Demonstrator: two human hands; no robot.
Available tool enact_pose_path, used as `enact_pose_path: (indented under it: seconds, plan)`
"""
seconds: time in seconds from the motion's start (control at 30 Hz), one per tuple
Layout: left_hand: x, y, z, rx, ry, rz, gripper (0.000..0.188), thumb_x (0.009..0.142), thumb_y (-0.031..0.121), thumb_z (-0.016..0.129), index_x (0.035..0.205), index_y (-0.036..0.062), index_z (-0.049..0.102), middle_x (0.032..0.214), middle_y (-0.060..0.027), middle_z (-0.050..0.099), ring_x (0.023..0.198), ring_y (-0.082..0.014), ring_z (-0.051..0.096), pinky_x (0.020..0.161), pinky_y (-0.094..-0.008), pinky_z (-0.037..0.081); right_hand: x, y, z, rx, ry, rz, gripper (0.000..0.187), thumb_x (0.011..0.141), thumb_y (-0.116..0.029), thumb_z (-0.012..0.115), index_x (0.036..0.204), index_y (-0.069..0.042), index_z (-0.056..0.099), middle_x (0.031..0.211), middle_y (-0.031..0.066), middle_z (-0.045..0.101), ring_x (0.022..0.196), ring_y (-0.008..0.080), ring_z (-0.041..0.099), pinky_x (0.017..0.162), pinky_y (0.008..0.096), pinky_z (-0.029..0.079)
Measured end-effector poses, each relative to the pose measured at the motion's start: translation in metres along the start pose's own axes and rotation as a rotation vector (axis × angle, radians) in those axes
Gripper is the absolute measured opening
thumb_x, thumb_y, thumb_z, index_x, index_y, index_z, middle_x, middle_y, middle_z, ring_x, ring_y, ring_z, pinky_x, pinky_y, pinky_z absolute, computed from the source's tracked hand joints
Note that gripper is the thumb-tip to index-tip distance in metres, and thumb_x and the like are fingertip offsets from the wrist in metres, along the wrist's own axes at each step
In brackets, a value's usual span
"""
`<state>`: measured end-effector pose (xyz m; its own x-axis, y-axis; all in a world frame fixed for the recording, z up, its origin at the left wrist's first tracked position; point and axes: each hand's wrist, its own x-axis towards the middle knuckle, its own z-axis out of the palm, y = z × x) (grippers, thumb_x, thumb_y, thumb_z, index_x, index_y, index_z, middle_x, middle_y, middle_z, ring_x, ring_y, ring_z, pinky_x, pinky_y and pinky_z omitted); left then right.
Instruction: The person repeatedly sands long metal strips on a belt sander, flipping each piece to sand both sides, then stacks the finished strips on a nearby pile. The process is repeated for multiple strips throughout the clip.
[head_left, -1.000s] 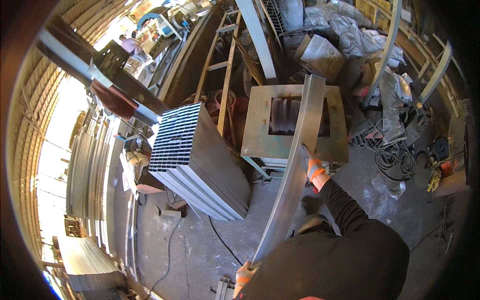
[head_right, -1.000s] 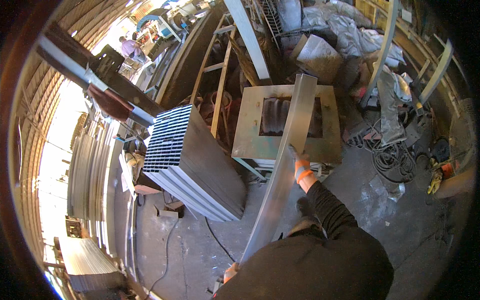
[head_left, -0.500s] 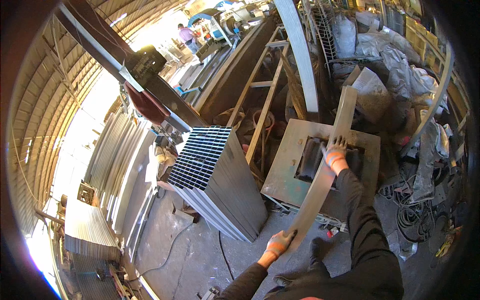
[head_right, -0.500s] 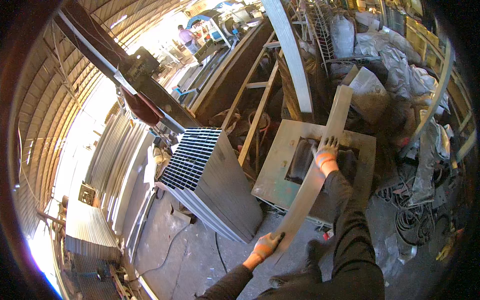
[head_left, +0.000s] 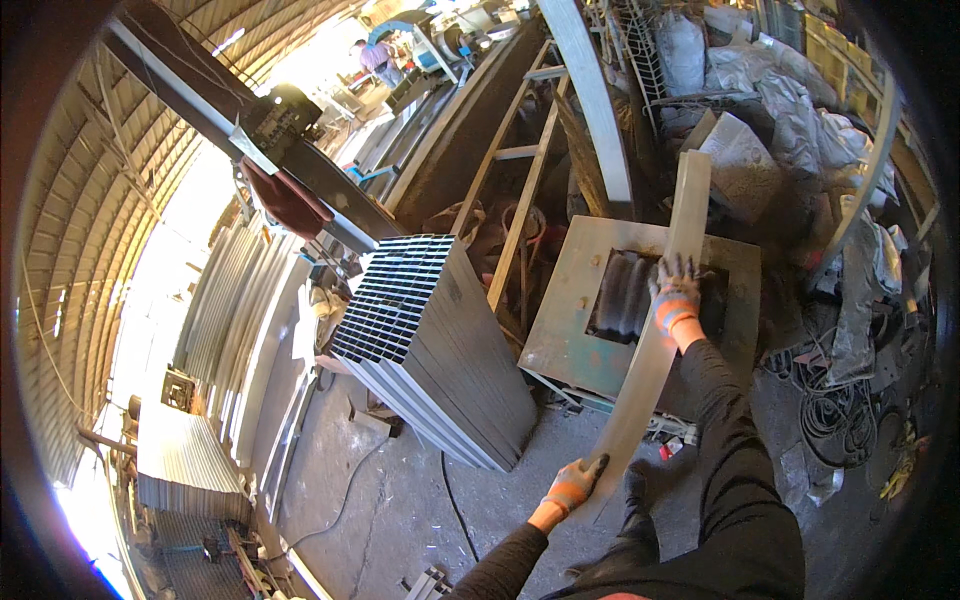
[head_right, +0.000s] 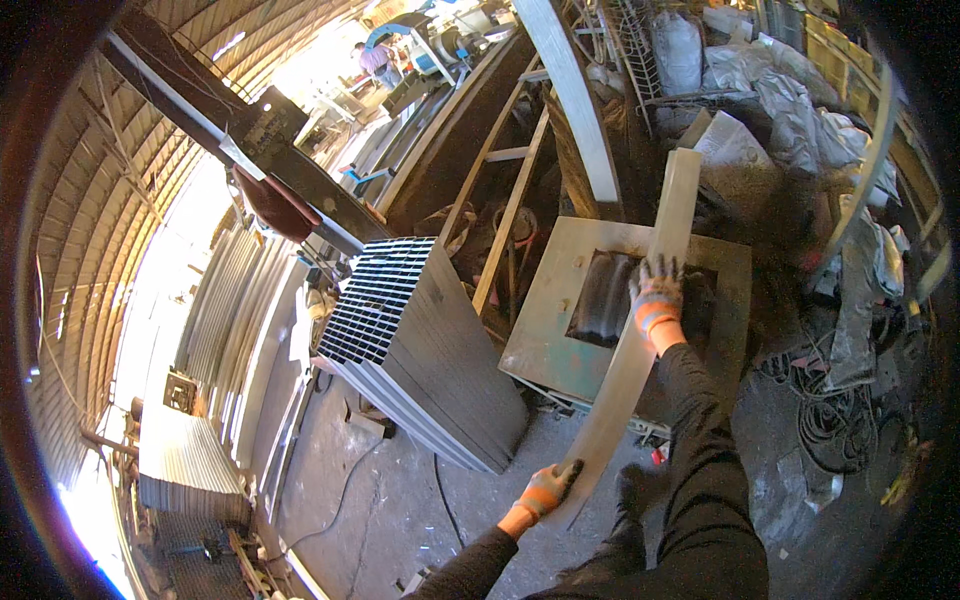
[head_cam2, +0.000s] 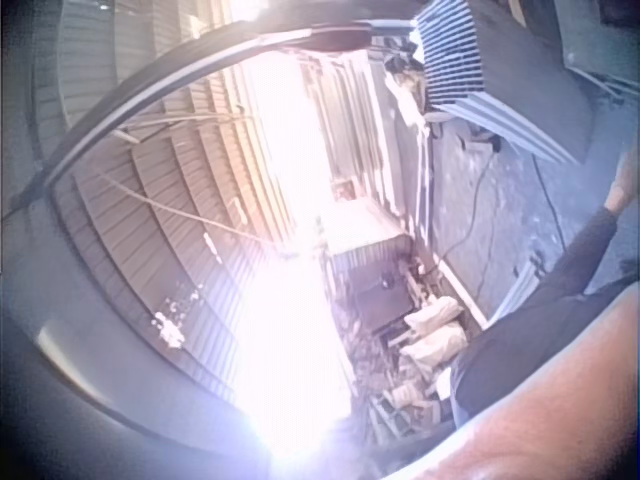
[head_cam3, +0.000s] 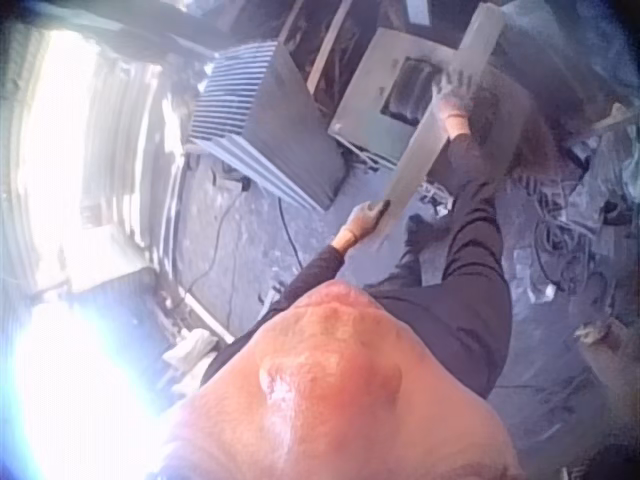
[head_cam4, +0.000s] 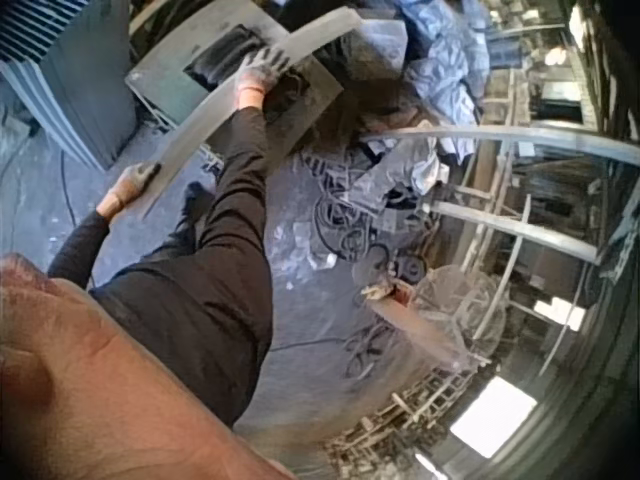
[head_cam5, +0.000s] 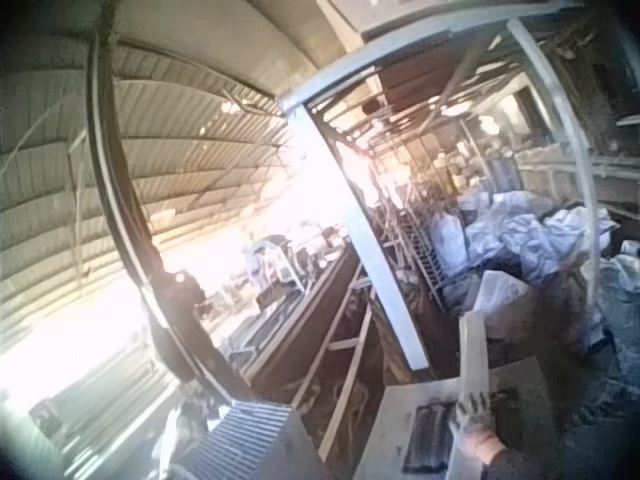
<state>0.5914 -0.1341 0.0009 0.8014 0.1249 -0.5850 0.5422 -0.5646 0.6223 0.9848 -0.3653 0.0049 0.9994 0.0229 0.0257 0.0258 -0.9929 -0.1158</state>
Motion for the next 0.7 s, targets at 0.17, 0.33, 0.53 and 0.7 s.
enact_pose_path:
  seconds: [0.17,0.33,0.53,0.7]
  plan:
    - [-0.107,-0.095,0.011,0.015,0.017,-0.020,0.072,0.109,0.068,0.062,0.131,0.0015,0.079,0.122,-0.0295,0.080,0.121,-0.0487,0.075,0.102,-0.0501,0.057,-0.129,-0.032,0.014,0.090,0.056,-0.038,0.073,0.111,-0.056,0.053,0.172,-0.016,0.051,0.187,0.0138,0.031,0.174,0.0438,0.017,0.142,0.0570,0.006]
    - [-0.224,-0.203,0.037,-0.100,0.014,-0.039,0.069,0.109,0.065,0.063,0.125,0.0006,0.079,0.114,-0.0308,0.080,0.114,-0.0469,0.077,0.097,-0.0512,0.059,-0.285,-0.067,0.017,0.039,0.183,-0.078,0.072,0.110,-0.049,0.056,0.170,-0.011,0.051,0.184,0.0197,0.034,0.171,0.0459,0.024,0.139,0.0640,0.014]
    - [-0.346,-0.318,0.037,0.047,0.030,-0.041,0.068,0.107,0.065,0.064,0.125,0.0017,0.079,0.114,-0.0313,0.079,0.114,-0.0495,0.076,0.096,-0.0530,0.058,-0.446,-0.119,-0.003,0.080,0.137,-0.097,0.073,0.109,-0.051,0.057,0.168,-0.007,0.053,0.181,0.0239,0.038,0.169,0.0494,0.026,0.138,0.0638,0.015]
    - [-0.424,-0.386,0.033,0.016,-0.008,-0.086,0.063,0.106,0.064,0.066,0.121,0.0038,0.079,0.115,-0.0291,0.080,0.113,-0.0503,0.076,0.096,-0.0537,0.059,-0.539,-0.151,-0.001,0.131,0.091,-0.092,0.080,0.107,-0.053,0.060,0.171,-0.008,0.049,0.183,0.0255,0.032,0.170,0.0544,0.021,0.137,0.0684,0.014]
